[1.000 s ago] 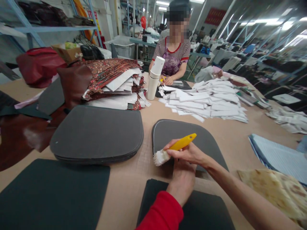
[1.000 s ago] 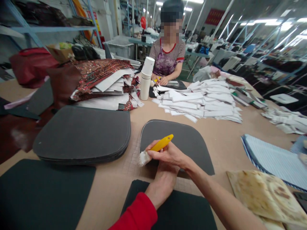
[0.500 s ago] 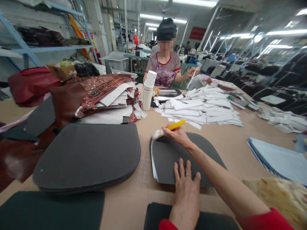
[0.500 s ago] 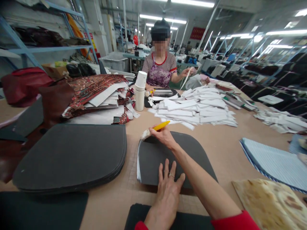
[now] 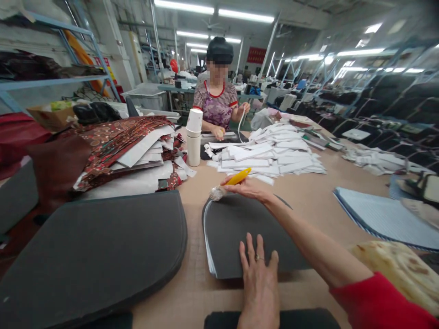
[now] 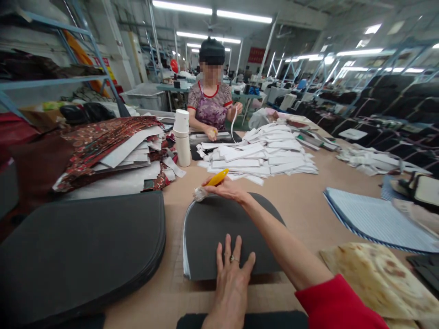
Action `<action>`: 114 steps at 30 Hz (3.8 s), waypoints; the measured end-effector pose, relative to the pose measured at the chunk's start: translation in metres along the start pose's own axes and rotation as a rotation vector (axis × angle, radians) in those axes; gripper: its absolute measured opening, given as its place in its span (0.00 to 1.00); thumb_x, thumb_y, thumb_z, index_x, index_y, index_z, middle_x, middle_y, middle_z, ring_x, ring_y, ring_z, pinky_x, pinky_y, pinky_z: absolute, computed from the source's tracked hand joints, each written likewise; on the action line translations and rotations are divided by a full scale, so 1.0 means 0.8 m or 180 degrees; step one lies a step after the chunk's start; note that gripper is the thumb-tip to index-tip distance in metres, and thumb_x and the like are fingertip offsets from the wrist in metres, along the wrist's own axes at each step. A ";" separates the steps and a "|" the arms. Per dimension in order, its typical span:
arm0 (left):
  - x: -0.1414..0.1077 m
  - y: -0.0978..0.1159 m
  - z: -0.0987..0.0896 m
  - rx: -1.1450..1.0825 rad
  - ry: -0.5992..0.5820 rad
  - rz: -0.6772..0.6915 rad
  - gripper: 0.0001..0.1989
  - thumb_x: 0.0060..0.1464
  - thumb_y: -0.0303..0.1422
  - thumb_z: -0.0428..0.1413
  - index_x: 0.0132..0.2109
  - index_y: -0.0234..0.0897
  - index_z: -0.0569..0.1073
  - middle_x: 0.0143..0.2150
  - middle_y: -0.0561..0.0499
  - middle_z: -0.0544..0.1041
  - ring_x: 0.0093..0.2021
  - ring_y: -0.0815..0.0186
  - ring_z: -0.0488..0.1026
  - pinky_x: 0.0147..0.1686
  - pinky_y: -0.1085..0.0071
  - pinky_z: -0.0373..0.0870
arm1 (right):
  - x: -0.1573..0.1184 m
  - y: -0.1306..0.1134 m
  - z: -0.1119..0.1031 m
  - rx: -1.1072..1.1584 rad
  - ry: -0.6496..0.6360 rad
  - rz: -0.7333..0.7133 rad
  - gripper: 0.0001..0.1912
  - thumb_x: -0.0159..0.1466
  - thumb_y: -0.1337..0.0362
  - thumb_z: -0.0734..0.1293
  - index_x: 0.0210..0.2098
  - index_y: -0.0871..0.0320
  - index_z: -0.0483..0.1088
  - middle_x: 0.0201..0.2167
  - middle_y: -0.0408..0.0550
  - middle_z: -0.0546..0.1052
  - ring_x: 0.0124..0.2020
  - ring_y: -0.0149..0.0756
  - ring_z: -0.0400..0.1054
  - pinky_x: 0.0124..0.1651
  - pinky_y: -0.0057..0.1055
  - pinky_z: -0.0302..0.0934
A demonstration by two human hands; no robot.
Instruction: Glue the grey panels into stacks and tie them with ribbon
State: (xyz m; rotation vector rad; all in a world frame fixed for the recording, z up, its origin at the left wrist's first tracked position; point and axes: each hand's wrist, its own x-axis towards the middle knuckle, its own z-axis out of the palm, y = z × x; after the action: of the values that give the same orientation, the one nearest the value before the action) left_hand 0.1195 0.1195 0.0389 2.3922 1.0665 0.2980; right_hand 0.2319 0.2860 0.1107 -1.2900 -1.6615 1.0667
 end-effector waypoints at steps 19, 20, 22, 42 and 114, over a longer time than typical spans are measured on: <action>0.007 -0.009 0.020 0.0154 0.0384 0.0039 0.15 0.56 0.35 0.51 0.51 0.52 0.70 0.63 0.42 0.58 0.63 0.46 0.49 0.56 0.42 0.55 | -0.065 0.054 -0.132 -0.0560 0.0316 0.0224 0.17 0.51 0.54 0.69 0.36 0.60 0.74 0.36 0.48 0.76 0.38 0.39 0.68 0.45 0.34 0.61; 0.007 -0.010 0.021 0.0202 0.0423 0.0042 0.16 0.55 0.34 0.53 0.51 0.52 0.70 0.63 0.42 0.58 0.63 0.46 0.50 0.56 0.42 0.55 | -0.071 0.057 -0.140 -0.0552 0.0372 0.0245 0.18 0.51 0.54 0.69 0.36 0.60 0.74 0.35 0.48 0.76 0.37 0.38 0.68 0.43 0.34 0.61; 0.007 -0.011 0.024 0.0323 0.0482 0.0052 0.19 0.53 0.31 0.55 0.51 0.53 0.70 0.63 0.43 0.59 0.63 0.46 0.50 0.56 0.41 0.55 | -0.083 0.065 -0.154 -0.0543 0.0464 0.0279 0.19 0.51 0.53 0.69 0.37 0.60 0.74 0.34 0.48 0.75 0.35 0.37 0.67 0.40 0.33 0.62; 0.009 -0.021 0.034 0.0845 0.0925 0.0243 0.24 0.48 0.25 0.57 0.50 0.56 0.70 0.60 0.46 0.63 0.61 0.48 0.57 0.54 0.44 0.58 | -0.151 0.084 -0.162 -0.0206 0.1835 0.0374 0.20 0.49 0.50 0.68 0.32 0.59 0.73 0.29 0.46 0.75 0.31 0.35 0.67 0.34 0.30 0.61; -0.012 -0.113 -0.114 -0.0494 -0.0120 -0.0116 0.32 0.46 0.16 0.39 0.60 0.30 0.57 0.47 0.44 0.74 0.47 0.67 0.70 0.53 0.66 0.62 | -0.288 -0.022 0.128 0.0151 0.2085 0.0816 0.13 0.55 0.53 0.66 0.31 0.57 0.71 0.29 0.47 0.75 0.29 0.36 0.69 0.33 0.30 0.64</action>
State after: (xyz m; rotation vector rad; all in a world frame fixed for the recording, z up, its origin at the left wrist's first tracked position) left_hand 0.0201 0.1960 0.0692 2.2301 1.0300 0.3102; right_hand 0.1771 0.0423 0.0729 -1.6294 -0.9935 0.7013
